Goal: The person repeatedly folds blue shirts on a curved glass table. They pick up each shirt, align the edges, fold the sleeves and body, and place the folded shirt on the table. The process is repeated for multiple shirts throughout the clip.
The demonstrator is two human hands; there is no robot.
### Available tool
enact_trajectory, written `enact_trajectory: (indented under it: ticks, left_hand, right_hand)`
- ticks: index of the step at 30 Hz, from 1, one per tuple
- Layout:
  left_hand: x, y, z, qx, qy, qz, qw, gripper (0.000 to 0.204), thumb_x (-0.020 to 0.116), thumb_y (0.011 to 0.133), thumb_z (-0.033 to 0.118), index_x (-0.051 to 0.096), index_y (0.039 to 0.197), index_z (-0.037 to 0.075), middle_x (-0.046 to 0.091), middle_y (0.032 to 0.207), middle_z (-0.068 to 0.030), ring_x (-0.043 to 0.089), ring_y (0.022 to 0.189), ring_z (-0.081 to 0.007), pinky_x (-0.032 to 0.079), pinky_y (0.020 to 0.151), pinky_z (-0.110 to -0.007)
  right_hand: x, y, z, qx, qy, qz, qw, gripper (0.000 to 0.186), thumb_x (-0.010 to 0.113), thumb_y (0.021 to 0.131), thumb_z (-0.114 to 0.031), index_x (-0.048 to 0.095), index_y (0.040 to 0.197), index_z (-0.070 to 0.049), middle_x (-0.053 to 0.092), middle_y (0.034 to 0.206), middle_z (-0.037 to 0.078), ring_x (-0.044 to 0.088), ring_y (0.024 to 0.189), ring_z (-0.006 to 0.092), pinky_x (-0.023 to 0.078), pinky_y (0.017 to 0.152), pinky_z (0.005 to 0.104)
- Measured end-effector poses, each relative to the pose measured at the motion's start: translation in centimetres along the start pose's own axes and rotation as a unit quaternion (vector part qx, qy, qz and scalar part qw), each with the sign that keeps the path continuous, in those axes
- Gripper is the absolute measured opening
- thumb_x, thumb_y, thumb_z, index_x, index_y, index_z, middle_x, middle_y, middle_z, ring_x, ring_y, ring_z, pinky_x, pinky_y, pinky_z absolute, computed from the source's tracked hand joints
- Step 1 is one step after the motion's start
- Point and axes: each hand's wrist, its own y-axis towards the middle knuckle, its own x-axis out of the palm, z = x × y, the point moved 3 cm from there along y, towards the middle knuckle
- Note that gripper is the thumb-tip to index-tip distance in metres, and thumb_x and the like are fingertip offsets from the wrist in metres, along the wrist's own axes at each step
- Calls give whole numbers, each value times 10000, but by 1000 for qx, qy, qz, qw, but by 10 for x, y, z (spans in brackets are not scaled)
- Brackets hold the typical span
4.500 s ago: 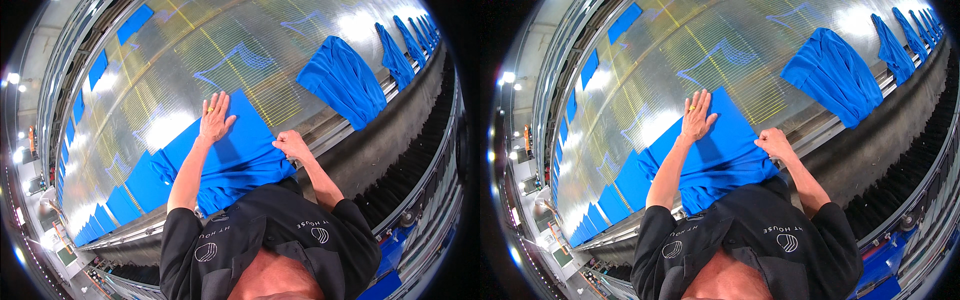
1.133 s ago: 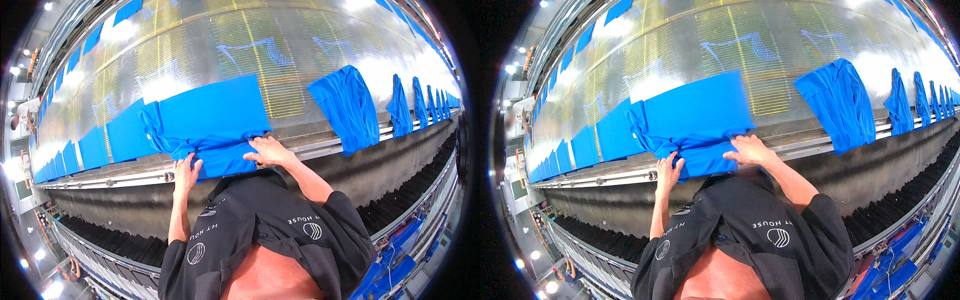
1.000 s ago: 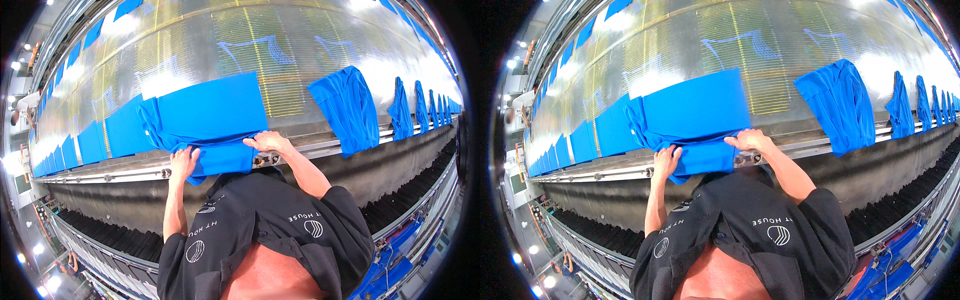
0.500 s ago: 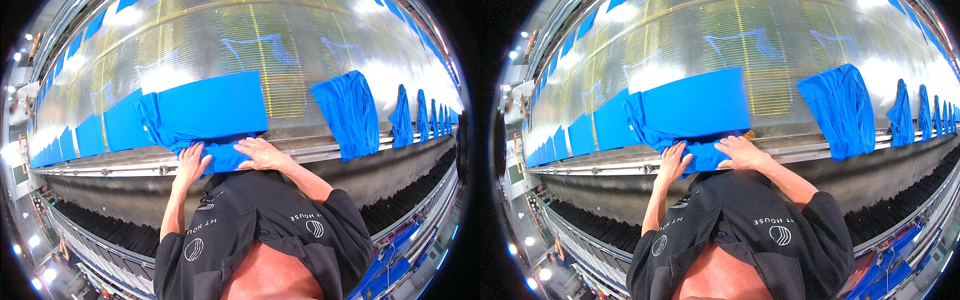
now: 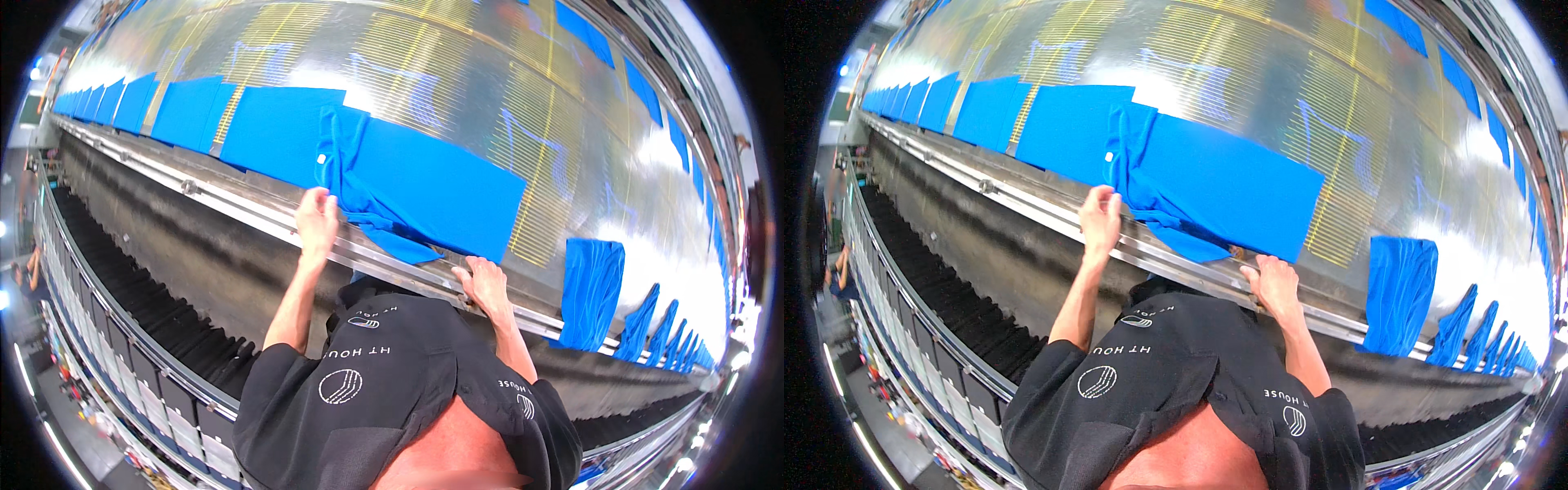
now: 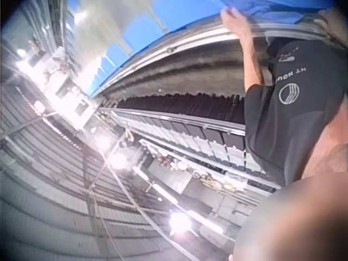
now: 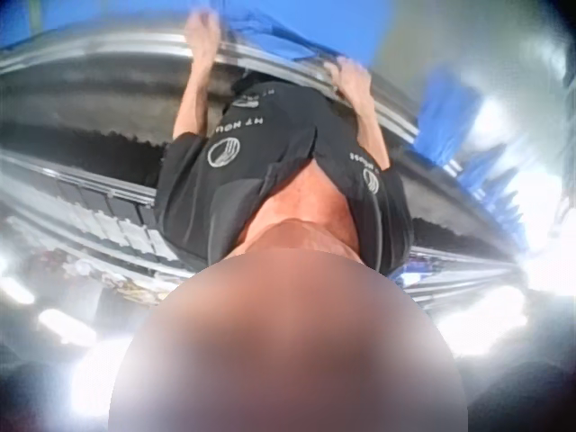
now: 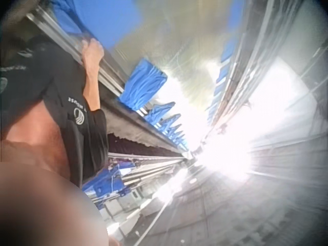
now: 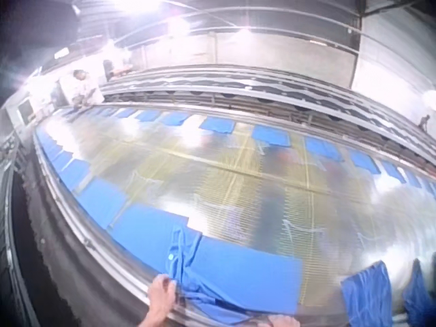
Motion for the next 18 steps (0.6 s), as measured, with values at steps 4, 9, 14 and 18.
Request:
enact_trajectory:
  ticks: [4,9,14,18]
  left_hand:
    - [-16,36,-41,-67,60,-16,996,355,718,856,206,637,1116,-22,688,857,-160,679,815,-307,525,756,-423]
    - [3,42,-42,-66,104,-31,992,314,750,810,261,657,972,8,682,808,-164,678,801,-355,521,743,-461]
    - [11,31,-28,-34,88,-22,995,233,716,822,249,672,893,32,669,925,-177,652,902,-382,508,794,-492]
    - [16,27,-16,-15,92,-39,995,186,665,843,192,617,873,15,622,924,-186,626,883,-381,493,772,-496]
  right_hand:
    - [-8,36,-64,-201,104,54,972,373,634,915,-345,670,1104,-25,687,1037,190,651,968,391,520,848,466]
    - [-5,133,-162,-361,182,81,911,328,661,890,-247,664,1141,-36,673,1083,196,633,1015,387,514,866,463]
    - [-13,235,-255,-421,85,223,875,410,635,850,-85,621,1257,-133,566,1222,162,636,944,375,538,802,475]
    - [-14,275,-284,-433,-134,122,883,438,622,741,-4,662,1162,-114,574,1119,179,601,972,369,527,821,475]
